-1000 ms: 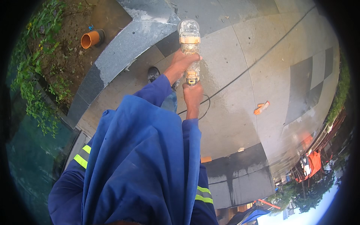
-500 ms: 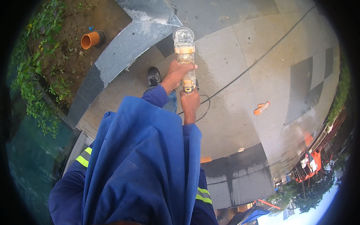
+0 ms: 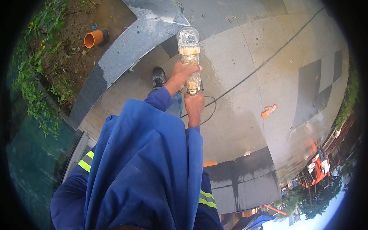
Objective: The person uses a handheld electric grinder to smooth a concrete surface. They move the tool back and forth along a linear section of the floor, generating dust as they work.
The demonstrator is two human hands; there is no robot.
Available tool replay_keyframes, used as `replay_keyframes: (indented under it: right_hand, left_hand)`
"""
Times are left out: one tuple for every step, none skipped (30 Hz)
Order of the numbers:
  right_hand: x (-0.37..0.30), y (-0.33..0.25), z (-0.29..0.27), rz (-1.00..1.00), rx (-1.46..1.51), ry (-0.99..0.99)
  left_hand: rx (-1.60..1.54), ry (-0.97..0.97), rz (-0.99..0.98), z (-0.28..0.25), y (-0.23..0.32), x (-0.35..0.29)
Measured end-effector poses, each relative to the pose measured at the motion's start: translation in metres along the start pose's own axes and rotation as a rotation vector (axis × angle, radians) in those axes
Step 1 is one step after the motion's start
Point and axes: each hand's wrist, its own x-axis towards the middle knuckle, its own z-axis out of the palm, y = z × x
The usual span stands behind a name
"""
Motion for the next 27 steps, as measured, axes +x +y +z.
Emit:
replay_keyframes:
  right_hand:
    - [0.001, -0.003, -0.001, -0.001, -0.025, 0.001]
    - [0.003, -0.007, -0.003, -0.003, -0.051, 0.002]
    - [0.002, -0.010, -0.009, 0.010, -0.075, 0.018]
    - [0.002, -0.014, -0.013, 0.004, -0.063, 0.017]
    - [0.004, -0.020, -0.016, -0.003, -0.051, 0.016]
    - [0.009, -0.025, -0.016, -0.014, -0.029, 0.006]
    - [0.015, -0.016, -0.009, -0.061, -0.032, 0.003]
    - [0.013, -0.013, -0.006, -0.053, -0.041, 0.001]
    - [0.008, -0.008, -0.003, -0.045, -0.051, -0.001]
    - [0.003, -0.007, 0.001, -0.040, -0.062, 0.003]
    - [-0.001, -0.005, 0.002, -0.027, -0.047, 0.014]
    - [-0.005, -0.004, 0.004, -0.020, -0.015, 0.011]
    - [-0.007, -0.002, 0.005, -0.013, 0.016, 0.008]
    - [-0.008, -0.001, 0.007, -0.004, 0.047, 0.006]
    - [-0.007, -0.003, 0.004, 0.001, 0.033, 0.005]
    - [-0.004, -0.005, -0.001, 0.007, 0.018, 0.004]
    - [-0.001, -0.007, -0.004, 0.014, 0.004, 0.004]
    - [0.003, -0.007, -0.001, -0.012, 0.034, -0.006]
    - [0.007, -0.007, 0.001, -0.037, 0.065, -0.017]
    - [0.008, -0.006, 0.003, -0.063, 0.095, -0.027]
    - [0.008, -0.005, 0.004, -0.050, 0.053, -0.029]
    - [0.006, -0.004, 0.005, -0.037, 0.011, -0.031]
    - [0.004, -0.003, 0.006, -0.024, -0.031, -0.034]
    - [0.000, -0.001, 0.007, -0.016, -0.019, -0.026]
    - [-0.004, 0.000, 0.008, -0.008, -0.007, -0.017]
    - [-0.006, 0.002, 0.009, 0.000, 0.004, -0.008]
    - [-0.006, -0.001, 0.009, 0.002, 0.030, -0.014]
  left_hand:
    - [-0.008, 0.007, 0.047, 0.002, -0.006, 0.003]
    - [-0.014, 0.004, 0.047, 0.001, -0.009, 0.010]
    - [-0.018, -0.018, 0.038, 0.007, -0.006, 0.012]
    - [-0.022, -0.038, 0.029, 0.011, -0.004, 0.014]
    - [-0.042, -0.036, 0.010, 0.012, -0.002, 0.015]
    - [-0.054, -0.027, -0.003, 0.008, 0.003, 0.018]
    - [-0.065, -0.017, -0.016, 0.005, 0.007, 0.018]
    - [-0.081, -0.018, -0.025, 0.001, 0.008, 0.015]
    - [-0.096, -0.020, -0.034, -0.002, 0.008, 0.008]
    - [-0.114, -0.027, -0.040, -0.004, 0.008, 0.003]
    - [-0.078, -0.025, -0.033, -0.003, 0.008, -0.001]
    - [-0.045, -0.012, -0.026, -0.005, 0.004, -0.005]
    - [-0.013, 0.002, -0.019, -0.006, 0.001, -0.006]
    - [-0.008, 0.002, 0.000, -0.007, 0.000, -0.004]
    - [-0.007, -0.010, 0.016, -0.002, -0.001, -0.002]
    - [-0.006, -0.024, 0.032, 0.002, -0.002, 0.000]
    - [-0.006, -0.031, 0.032, 0.005, -0.001, 0.004]
    - [0.000, -0.021, 0.037, 0.004, 0.001, 0.011]
    - [0.006, -0.012, 0.041, 0.003, 0.001, 0.014]
    - [-0.006, 0.004, 0.026, -0.001, 0.000, 0.012]
    - [-0.016, 0.006, 0.009, -0.004, 0.001, 0.011]
    - [-0.025, 0.010, -0.007, -0.006, 0.003, 0.010]
    - [-0.040, -0.009, -0.002, -0.007, 0.003, 0.006]
    - [-0.058, -0.025, 0.003, -0.009, 0.003, 0.000]
    - [-0.076, -0.042, 0.007, -0.010, 0.004, -0.003]
    - [-0.033, -0.038, 0.009, -0.008, 0.005, -0.004]
    - [0.005, -0.025, 0.015, -0.008, 0.005, -0.005]
